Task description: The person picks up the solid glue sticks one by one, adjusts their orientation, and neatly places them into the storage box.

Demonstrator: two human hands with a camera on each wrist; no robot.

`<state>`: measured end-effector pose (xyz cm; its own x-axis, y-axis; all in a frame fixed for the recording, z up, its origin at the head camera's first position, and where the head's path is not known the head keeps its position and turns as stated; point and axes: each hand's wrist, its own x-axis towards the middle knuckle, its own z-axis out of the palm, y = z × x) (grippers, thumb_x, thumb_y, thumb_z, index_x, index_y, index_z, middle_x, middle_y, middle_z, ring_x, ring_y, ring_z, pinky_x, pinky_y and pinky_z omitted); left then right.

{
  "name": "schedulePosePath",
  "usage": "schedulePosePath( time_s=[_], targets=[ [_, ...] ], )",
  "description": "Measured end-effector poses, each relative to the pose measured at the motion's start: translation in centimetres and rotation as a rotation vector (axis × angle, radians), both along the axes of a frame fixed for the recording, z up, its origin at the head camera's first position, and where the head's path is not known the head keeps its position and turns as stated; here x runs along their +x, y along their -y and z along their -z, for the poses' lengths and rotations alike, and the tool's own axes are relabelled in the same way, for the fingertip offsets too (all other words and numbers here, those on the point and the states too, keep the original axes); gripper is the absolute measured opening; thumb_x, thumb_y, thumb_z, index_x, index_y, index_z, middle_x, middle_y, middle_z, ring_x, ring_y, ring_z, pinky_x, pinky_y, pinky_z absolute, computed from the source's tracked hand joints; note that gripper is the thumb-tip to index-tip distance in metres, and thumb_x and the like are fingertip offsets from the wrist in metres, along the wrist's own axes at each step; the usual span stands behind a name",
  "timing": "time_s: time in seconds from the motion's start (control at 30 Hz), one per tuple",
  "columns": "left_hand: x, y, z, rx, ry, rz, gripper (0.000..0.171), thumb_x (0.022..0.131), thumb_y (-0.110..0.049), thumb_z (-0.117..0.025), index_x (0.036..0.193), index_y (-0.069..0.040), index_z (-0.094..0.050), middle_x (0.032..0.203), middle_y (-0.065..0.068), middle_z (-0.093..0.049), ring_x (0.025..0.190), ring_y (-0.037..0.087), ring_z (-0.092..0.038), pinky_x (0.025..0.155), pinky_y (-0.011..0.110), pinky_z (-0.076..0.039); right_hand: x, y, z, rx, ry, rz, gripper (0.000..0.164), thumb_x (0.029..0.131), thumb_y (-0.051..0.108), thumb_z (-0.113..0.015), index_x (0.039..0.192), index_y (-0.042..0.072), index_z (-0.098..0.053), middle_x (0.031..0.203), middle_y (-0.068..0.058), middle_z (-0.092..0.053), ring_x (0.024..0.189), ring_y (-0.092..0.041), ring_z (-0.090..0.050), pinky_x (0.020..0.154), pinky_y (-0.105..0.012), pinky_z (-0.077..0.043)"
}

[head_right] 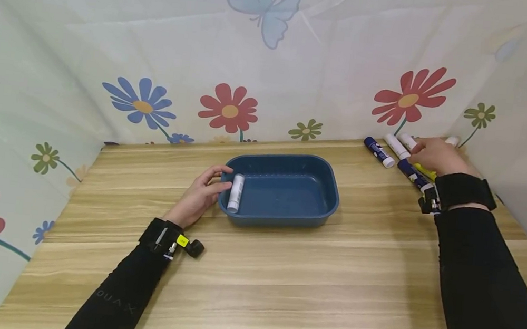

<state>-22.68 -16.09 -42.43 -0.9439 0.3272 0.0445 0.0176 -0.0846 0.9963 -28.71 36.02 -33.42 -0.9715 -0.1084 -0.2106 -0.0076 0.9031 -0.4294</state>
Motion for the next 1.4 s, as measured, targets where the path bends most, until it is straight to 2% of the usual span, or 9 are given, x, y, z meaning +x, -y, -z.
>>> schedulePosePath(
  time_s=[0.23,0.47,0.87,1.1,1.4],
  targets=[
    [0.1,0.0,-0.1,-0.006,-0.007,-0.006,0.038,0.088,-0.023,-0.064,0.123,-0.016,-0.051,0.119,0.013,-0.036,0.101,0.028,-0.045,0.072,0.03,-0.048,-0.3,0.1,0.5,0.003,0.015,-0.012,0.049,0.088,0.027,-0.058,0.117,-0.01,-0.043,0.109,-0.034,-0.044,0.088,-0.043,-0.049,0.068,-0.053,-0.048],
    [0.1,0.0,-0.1,0.005,-0.011,-0.002,0.035,0.089,-0.02,-0.062,0.123,-0.016,-0.052,0.12,0.013,-0.036,0.101,0.029,-0.046,0.072,0.029,-0.048,-0.1,0.3,0.7,0.054,0.008,-0.011,0.046,0.088,0.023,-0.056,0.116,-0.011,-0.043,0.106,-0.034,-0.045,0.082,-0.041,-0.05,0.064,-0.049,-0.049],
    [0.0,-0.1,-0.2,0.008,-0.005,0.005,0.039,0.088,-0.022,-0.063,0.124,-0.014,-0.05,0.12,0.014,-0.035,0.1,0.028,-0.045,0.071,0.029,-0.048,0.2,0.3,1.0,0.017,-0.009,-0.013,0.043,0.085,0.018,-0.058,0.112,-0.013,-0.042,0.105,-0.036,-0.043,0.077,-0.04,-0.049,0.058,-0.047,-0.049],
    [-0.1,0.0,-0.2,0.013,-0.007,0.006,0.04,0.088,-0.022,-0.064,0.124,-0.013,-0.05,0.119,0.014,-0.035,0.099,0.028,-0.045,0.07,0.029,-0.048,0.0,0.2,1.4,0.006,-0.01,-0.025,0.042,0.085,0.015,-0.058,0.112,-0.014,-0.043,0.106,-0.035,-0.042,0.08,-0.04,-0.047,0.06,-0.046,-0.048],
    [0.1,0.0,-0.3,0.002,0.001,0.002,0.039,0.089,-0.022,-0.062,0.125,-0.014,-0.05,0.12,0.012,-0.034,0.1,0.029,-0.045,0.07,0.03,-0.047,-0.3,0.0,2.1,0.003,-0.022,-0.025,0.044,0.082,0.013,-0.061,0.112,-0.015,-0.045,0.102,-0.033,-0.043,0.073,-0.035,-0.047,0.057,-0.042,-0.046]
  ],
)
